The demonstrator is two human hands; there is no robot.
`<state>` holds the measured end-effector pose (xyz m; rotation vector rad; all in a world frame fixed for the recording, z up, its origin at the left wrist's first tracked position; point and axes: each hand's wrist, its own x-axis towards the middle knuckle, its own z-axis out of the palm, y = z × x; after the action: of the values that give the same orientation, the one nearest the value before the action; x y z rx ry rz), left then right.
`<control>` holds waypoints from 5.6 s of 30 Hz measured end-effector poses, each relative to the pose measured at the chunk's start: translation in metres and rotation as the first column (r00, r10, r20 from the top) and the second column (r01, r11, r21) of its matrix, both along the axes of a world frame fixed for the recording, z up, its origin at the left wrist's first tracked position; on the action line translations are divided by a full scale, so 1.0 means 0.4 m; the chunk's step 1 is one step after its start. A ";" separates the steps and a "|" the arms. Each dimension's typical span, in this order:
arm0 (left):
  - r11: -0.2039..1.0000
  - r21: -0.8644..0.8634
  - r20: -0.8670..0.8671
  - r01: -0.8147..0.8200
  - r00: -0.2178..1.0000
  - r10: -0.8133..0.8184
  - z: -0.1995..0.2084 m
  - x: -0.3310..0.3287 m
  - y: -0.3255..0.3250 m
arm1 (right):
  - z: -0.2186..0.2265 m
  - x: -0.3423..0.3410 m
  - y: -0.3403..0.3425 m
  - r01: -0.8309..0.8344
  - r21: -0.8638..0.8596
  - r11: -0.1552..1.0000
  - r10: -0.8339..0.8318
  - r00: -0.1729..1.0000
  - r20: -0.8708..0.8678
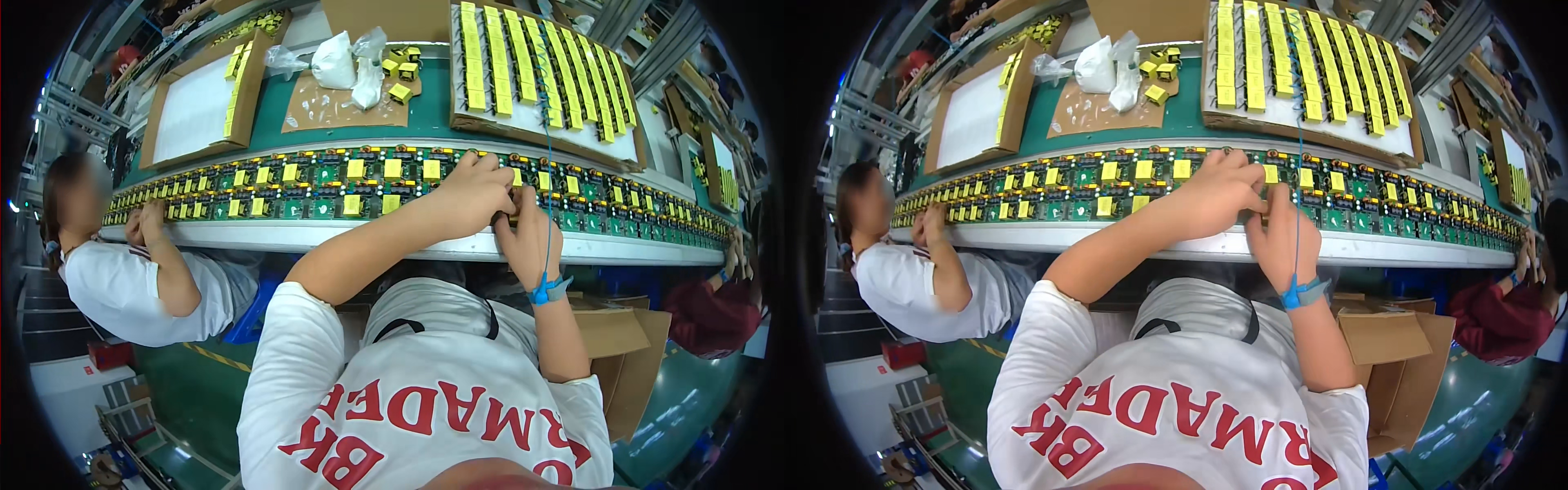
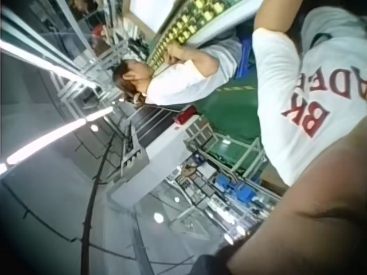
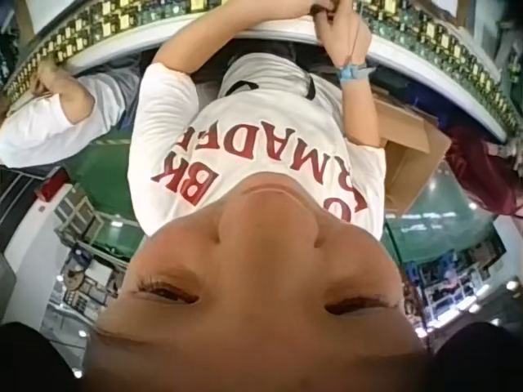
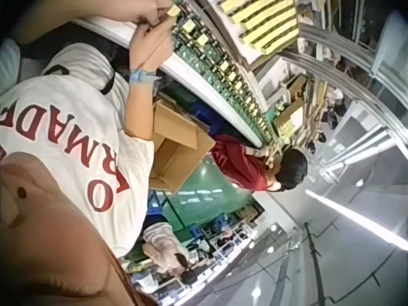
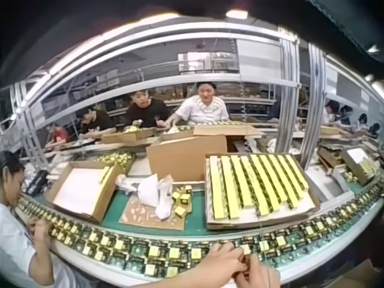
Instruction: Assemble electronic components onto printed circuit boards on an assembly line.
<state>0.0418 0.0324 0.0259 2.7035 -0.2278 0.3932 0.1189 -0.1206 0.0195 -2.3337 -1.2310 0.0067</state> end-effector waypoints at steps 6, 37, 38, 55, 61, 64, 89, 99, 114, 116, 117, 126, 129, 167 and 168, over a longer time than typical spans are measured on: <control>1.000 0.014 -0.017 -0.006 1.000 0.006 -0.009 -0.002 -0.007 | 0.005 -0.001 -0.007 0.027 -0.003 1.000 -0.028 0.999 -0.047; 0.991 -0.133 -0.190 -0.008 0.982 -0.018 0.017 0.028 0.027 | 0.008 0.023 -0.010 0.015 0.068 0.998 -0.005 0.990 -0.140; 0.992 -0.125 -0.180 -0.006 0.983 -0.017 0.016 0.029 0.031 | 0.006 0.023 -0.009 -0.002 0.084 0.996 0.013 0.992 -0.122; 0.991 -0.130 -0.234 -0.018 0.972 -0.013 0.028 0.024 0.025 | -0.028 0.018 0.007 -0.031 0.131 0.991 0.013 0.990 0.140; 0.994 -0.102 -0.232 -0.040 0.973 0.015 0.036 0.018 0.015 | -0.051 0.010 0.011 -0.006 0.107 0.994 -0.010 0.989 0.146; 0.994 -0.098 -0.237 -0.047 0.971 0.022 0.042 0.014 0.001 | -0.059 0.008 0.000 0.003 0.116 0.993 -0.020 0.990 0.142; 0.992 -0.033 -0.195 -0.121 0.974 0.112 0.051 -0.028 -0.023 | 0.124 0.393 -0.164 -0.149 0.303 0.941 0.126 0.988 0.094; 0.983 -0.052 -0.192 -0.175 0.968 0.163 0.066 -0.017 -0.048 | -0.019 0.722 -0.547 0.482 0.441 0.757 -0.296 0.855 -0.427; 0.963 -0.072 -0.134 -0.260 0.959 0.249 0.053 -0.016 -0.080 | -0.018 0.783 -0.543 0.311 0.174 0.934 -0.262 0.931 -0.254; 0.962 -0.075 -0.126 -0.262 0.960 0.252 0.050 -0.010 -0.080 | -0.020 0.784 -0.543 0.329 0.147 0.933 -0.288 0.925 -0.248; 0.962 -0.077 -0.114 -0.263 0.961 0.253 0.049 -0.006 -0.079 | -0.020 0.786 -0.542 0.329 0.146 0.933 -0.288 0.925 -0.249; 0.965 -0.099 -0.013 -0.244 0.970 0.244 0.018 -0.019 -0.064 | -0.060 0.815 -0.535 0.224 0.339 0.914 -0.216 0.974 -0.063; 0.974 -0.078 -0.004 -0.212 0.977 0.213 0.012 -0.017 -0.059 | 0.002 0.795 -0.486 0.203 0.380 0.902 -0.198 0.979 -0.053; 0.887 -0.203 0.341 -0.415 0.819 0.462 -0.069 -0.006 -0.164 | 0.089 0.178 -0.236 -0.418 0.347 0.840 0.517 0.811 -0.274; 0.891 -0.199 0.334 -0.409 0.826 0.454 -0.072 -0.005 -0.171 | 0.074 0.143 -0.228 -0.484 0.373 0.792 0.561 0.817 -0.130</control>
<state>0.0397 -0.0359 -0.0027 2.5205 0.3122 1.0257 0.1763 -0.2118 0.0491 -1.5938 -1.5840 0.2459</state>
